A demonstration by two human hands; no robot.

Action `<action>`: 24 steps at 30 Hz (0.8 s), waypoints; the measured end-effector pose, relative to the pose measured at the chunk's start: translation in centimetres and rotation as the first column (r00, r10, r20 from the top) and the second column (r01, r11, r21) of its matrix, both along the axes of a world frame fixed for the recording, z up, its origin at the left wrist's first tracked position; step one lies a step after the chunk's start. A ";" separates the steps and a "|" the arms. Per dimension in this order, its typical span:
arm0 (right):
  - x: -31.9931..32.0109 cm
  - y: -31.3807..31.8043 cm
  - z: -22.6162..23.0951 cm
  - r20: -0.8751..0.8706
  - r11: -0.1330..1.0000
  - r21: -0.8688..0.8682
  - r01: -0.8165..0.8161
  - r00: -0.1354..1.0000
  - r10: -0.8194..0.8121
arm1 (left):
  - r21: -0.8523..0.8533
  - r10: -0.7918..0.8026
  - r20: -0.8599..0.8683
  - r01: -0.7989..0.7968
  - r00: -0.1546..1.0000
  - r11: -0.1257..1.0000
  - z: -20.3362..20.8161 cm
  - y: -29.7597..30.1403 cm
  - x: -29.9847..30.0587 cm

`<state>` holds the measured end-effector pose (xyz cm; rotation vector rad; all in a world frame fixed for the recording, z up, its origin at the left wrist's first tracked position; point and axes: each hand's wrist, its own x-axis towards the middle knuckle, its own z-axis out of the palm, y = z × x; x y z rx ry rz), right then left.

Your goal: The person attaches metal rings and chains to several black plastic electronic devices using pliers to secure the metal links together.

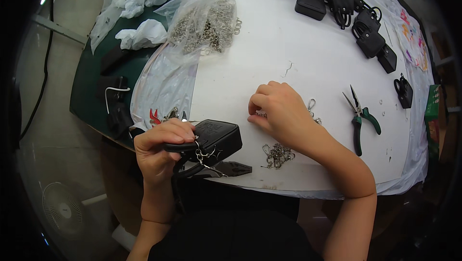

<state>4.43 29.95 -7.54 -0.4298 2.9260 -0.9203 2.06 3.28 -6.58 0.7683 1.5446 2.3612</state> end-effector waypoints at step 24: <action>0.9 2.4 1.2 0.098 0.878 -0.380 0.290 0.957 -0.274 | -0.638 0.553 -0.279 -0.582 0.785 0.504 4.5 -18.6 8.5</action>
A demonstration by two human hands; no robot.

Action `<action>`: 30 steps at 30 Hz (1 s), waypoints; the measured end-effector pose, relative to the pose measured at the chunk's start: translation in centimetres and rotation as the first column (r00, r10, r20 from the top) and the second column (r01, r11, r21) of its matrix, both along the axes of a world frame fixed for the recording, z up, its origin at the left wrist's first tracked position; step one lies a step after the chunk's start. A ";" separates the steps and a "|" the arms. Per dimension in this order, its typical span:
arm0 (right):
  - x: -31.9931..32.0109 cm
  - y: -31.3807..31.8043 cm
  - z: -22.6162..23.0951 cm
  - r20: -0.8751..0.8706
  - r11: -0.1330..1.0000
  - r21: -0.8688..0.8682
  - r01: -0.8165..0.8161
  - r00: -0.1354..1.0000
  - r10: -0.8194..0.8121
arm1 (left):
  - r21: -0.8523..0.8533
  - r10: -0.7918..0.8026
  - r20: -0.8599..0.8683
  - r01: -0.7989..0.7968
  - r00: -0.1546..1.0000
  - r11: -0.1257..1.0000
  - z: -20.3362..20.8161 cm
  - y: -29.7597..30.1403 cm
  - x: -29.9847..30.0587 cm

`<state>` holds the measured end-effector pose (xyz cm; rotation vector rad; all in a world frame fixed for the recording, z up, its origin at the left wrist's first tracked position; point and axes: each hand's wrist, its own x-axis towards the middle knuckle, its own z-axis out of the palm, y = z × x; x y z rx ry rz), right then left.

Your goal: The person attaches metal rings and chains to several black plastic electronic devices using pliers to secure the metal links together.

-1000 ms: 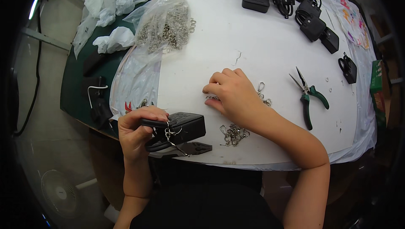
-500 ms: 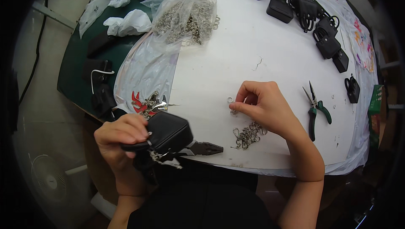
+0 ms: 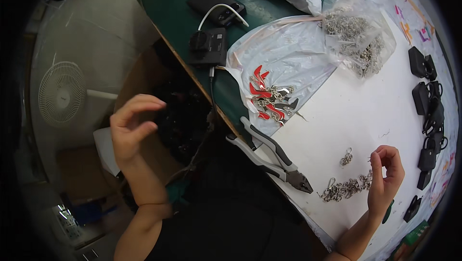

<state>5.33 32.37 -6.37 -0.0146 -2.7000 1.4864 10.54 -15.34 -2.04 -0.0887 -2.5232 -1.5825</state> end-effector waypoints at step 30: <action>2.0 -0.7 -1.8 0.056 0.989 -0.069 0.129 0.991 -0.125 | 0.717 -0.417 -0.596 -0.221 -0.686 -0.661 3.3 34.0 -1.0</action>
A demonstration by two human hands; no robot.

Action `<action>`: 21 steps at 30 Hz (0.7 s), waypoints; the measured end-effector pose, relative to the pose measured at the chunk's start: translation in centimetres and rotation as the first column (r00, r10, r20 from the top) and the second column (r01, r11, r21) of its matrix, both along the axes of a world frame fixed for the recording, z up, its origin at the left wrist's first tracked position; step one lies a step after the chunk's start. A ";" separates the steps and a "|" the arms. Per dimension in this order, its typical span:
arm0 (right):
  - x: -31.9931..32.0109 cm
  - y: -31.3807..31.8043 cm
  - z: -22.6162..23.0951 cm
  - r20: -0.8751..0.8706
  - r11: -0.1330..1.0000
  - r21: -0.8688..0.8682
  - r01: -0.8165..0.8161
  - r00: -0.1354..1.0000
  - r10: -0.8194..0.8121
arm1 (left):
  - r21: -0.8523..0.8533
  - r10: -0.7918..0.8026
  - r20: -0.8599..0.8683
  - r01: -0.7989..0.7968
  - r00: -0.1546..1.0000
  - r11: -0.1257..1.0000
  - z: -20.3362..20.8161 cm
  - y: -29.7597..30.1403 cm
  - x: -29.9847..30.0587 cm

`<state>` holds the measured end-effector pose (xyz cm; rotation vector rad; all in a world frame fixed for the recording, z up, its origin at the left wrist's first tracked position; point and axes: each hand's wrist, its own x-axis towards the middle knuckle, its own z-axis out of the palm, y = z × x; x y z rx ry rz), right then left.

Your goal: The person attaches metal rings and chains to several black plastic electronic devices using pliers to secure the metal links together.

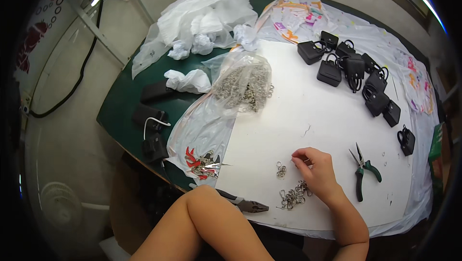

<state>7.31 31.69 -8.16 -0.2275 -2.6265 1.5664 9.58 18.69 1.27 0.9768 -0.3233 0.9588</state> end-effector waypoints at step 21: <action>1.9 2.2 0.4 -0.172 0.963 0.263 -0.053 0.980 0.101 | 0.920 -0.151 -0.388 -0.393 -0.909 0.005 -8.3 19.1 -26.1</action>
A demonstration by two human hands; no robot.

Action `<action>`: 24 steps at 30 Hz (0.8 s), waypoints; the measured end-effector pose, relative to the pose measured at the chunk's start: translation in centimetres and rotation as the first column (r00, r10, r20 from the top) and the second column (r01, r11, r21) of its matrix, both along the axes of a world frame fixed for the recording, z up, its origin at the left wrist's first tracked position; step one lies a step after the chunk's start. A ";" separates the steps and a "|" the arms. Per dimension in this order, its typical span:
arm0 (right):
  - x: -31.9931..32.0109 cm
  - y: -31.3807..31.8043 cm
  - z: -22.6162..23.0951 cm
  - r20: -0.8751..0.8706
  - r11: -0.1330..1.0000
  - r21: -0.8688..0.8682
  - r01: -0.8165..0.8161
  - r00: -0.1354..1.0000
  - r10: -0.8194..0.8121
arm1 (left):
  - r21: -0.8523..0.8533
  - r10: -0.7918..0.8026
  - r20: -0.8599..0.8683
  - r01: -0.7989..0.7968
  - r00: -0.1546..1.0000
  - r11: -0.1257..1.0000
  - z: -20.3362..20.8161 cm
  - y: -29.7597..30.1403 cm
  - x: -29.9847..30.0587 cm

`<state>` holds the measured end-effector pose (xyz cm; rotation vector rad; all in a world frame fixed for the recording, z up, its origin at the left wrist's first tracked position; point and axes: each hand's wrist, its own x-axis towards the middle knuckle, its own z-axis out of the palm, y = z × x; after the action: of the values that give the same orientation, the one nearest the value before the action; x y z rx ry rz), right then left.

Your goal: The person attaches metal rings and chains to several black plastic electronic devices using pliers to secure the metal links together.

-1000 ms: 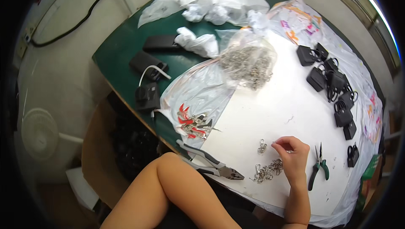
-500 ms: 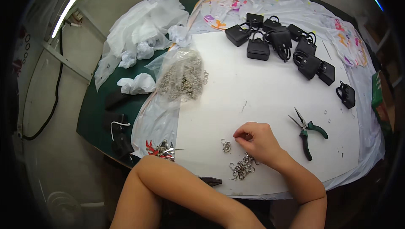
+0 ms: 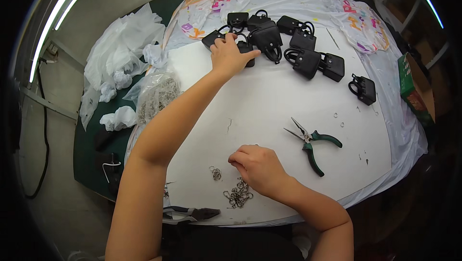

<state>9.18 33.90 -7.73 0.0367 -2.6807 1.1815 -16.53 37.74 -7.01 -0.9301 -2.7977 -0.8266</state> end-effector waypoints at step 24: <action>0.8 -2.0 4.0 0.040 0.481 -0.876 -0.033 0.989 0.140 | 0.600 -0.710 0.704 -0.530 -0.005 0.599 4.7 -28.6 15.2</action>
<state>9.94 31.93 -3.72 -0.0564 -1.7991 2.5047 -1.37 9.16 -2.32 -0.1683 -1.8966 -3.7553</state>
